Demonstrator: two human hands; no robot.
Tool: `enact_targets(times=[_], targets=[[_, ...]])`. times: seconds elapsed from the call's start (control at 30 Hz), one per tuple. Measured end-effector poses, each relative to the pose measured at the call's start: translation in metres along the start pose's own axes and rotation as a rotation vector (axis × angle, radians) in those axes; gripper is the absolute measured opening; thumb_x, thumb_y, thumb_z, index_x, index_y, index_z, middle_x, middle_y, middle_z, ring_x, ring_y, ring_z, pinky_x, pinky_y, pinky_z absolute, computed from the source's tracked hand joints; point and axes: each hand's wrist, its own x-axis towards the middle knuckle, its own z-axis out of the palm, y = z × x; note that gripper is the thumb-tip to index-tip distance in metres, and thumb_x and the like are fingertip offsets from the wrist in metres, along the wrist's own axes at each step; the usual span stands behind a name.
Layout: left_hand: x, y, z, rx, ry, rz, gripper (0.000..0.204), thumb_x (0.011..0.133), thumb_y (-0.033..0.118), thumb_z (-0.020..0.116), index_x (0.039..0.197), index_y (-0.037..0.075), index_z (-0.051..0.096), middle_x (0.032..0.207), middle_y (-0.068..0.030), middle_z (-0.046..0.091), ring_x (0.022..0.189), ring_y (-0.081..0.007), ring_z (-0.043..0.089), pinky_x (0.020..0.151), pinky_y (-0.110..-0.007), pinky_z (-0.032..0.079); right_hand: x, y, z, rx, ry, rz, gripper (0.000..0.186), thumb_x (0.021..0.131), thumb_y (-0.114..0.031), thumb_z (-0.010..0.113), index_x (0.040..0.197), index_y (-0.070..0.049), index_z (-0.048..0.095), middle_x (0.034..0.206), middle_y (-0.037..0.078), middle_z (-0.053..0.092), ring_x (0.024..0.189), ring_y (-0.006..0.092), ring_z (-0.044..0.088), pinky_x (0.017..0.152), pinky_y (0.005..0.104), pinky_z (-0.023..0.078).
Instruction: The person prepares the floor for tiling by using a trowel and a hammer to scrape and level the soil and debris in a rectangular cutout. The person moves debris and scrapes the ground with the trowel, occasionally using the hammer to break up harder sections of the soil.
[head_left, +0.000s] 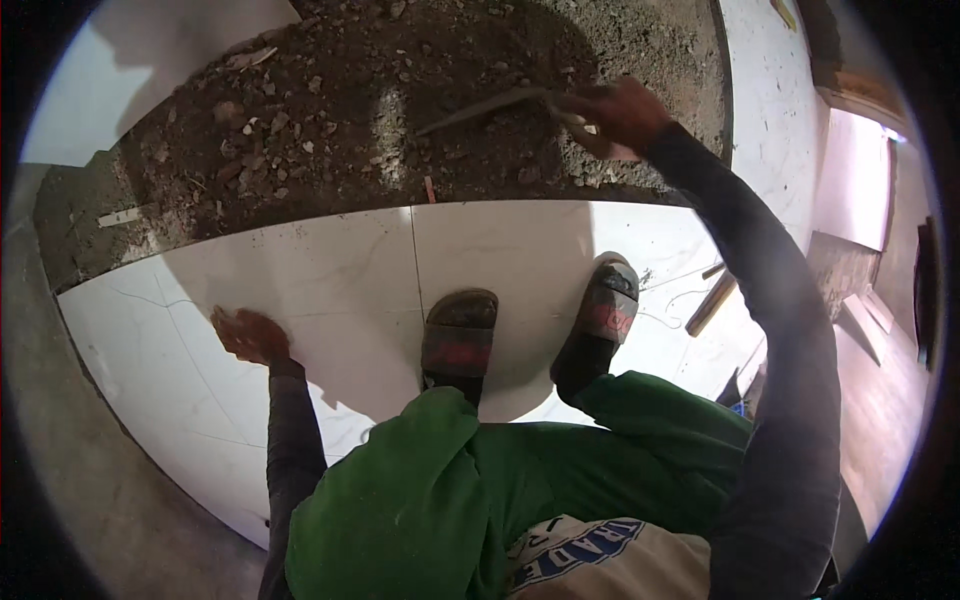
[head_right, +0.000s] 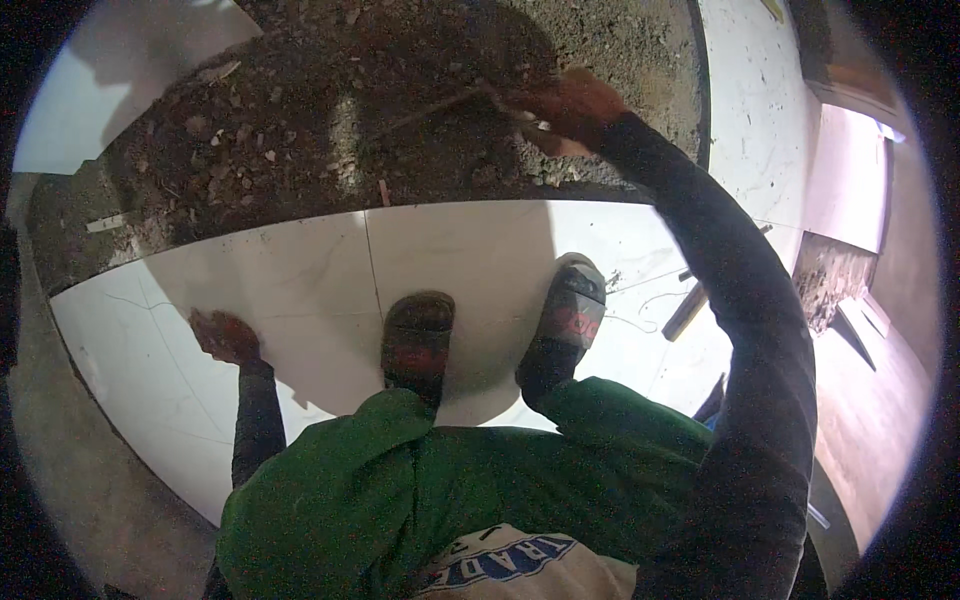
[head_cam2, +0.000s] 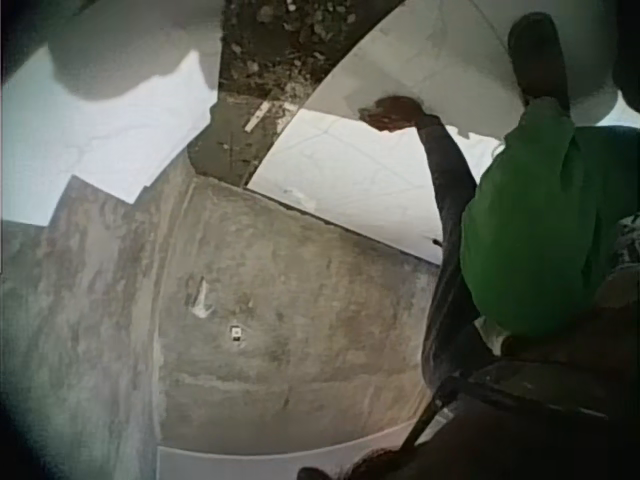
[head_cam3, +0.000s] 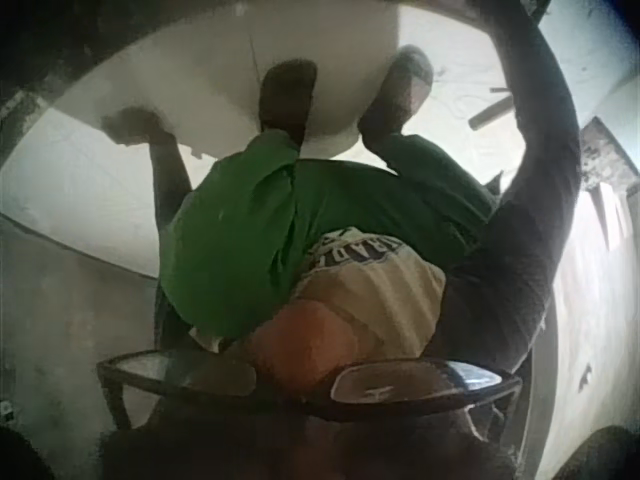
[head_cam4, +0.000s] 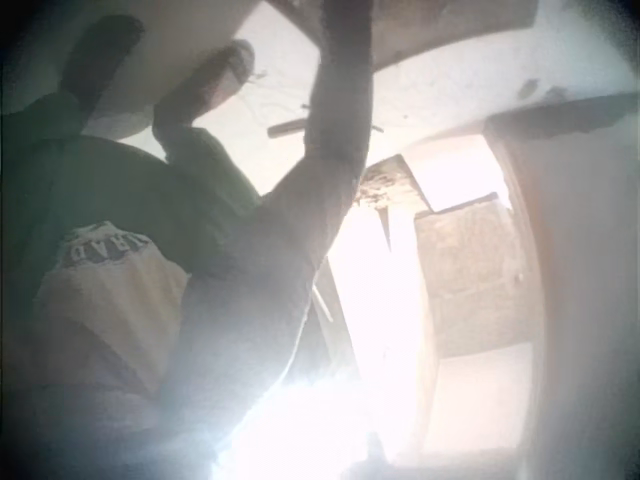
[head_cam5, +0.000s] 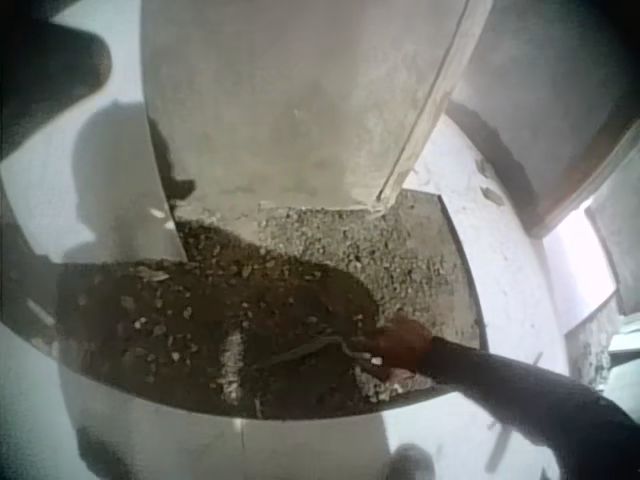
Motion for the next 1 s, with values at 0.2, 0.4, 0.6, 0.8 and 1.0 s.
enact_targets(times=[0.2,0.4,0.6,0.8,1.0], targets=[[-0.002,-0.001,-0.001,0.012,-0.007,-0.037,0.049,0.110,0.032,0.050,0.156,0.015,0.054,0.161,-0.0116,0.052,0.151,-0.0343,0.044,0.125,-0.053,0.037,-0.074,-0.063,-0.041,0.327,-0.005,0.218,0.037,0.092,-0.021,0.074,0.127,-0.011,0.073,0.087,0.012,0.078,0.067,0.0306,0.077,0.065,0.0465,0.064],[0.003,0.013,-0.002,0.020,-0.032,-0.016,0.051,0.110,0.032,0.050,0.157,0.012,0.051,0.162,-0.0136,0.050,0.151,-0.0356,0.044,0.126,-0.052,0.036,-0.058,-0.149,-0.005,0.370,-0.036,0.506,0.037,0.097,-0.027,0.071,0.127,-0.005,0.067,0.083,0.019,0.076,0.070,0.0404,0.075,0.063,0.0515,0.058],[0.002,0.014,0.007,0.100,0.002,0.040,0.049,0.111,0.028,0.054,0.155,0.006,0.052,0.157,-0.0188,0.054,0.147,-0.0370,0.049,0.124,-0.051,0.041,-0.114,-0.110,-0.025,0.359,0.068,0.579,0.030,0.098,-0.022,0.068,0.124,-0.007,0.065,0.086,0.017,0.076,0.069,0.0370,0.074,0.063,0.0501,0.059],[0.023,0.024,0.019,-0.263,0.088,0.086,0.051,0.112,0.033,0.057,0.152,0.001,0.055,0.154,-0.0212,0.057,0.147,-0.0386,0.050,0.125,-0.052,0.039,-0.129,-0.078,-0.014,0.318,-0.080,0.753,0.031,0.092,-0.017,0.074,0.122,-0.009,0.067,0.080,0.015,0.073,0.068,0.0367,0.073,0.060,0.0488,0.058],[0.069,0.270,-0.009,-0.587,-0.176,0.213,0.063,0.115,0.048,0.049,0.158,0.001,0.049,0.163,-0.0258,0.046,0.152,-0.0414,0.043,0.127,-0.053,0.033,-0.059,-0.119,-0.007,0.449,-0.071,0.669,0.044,0.100,-0.036,0.066,0.130,-0.005,0.059,0.079,0.022,0.072,0.069,0.0433,0.072,0.061,0.0568,0.056]])
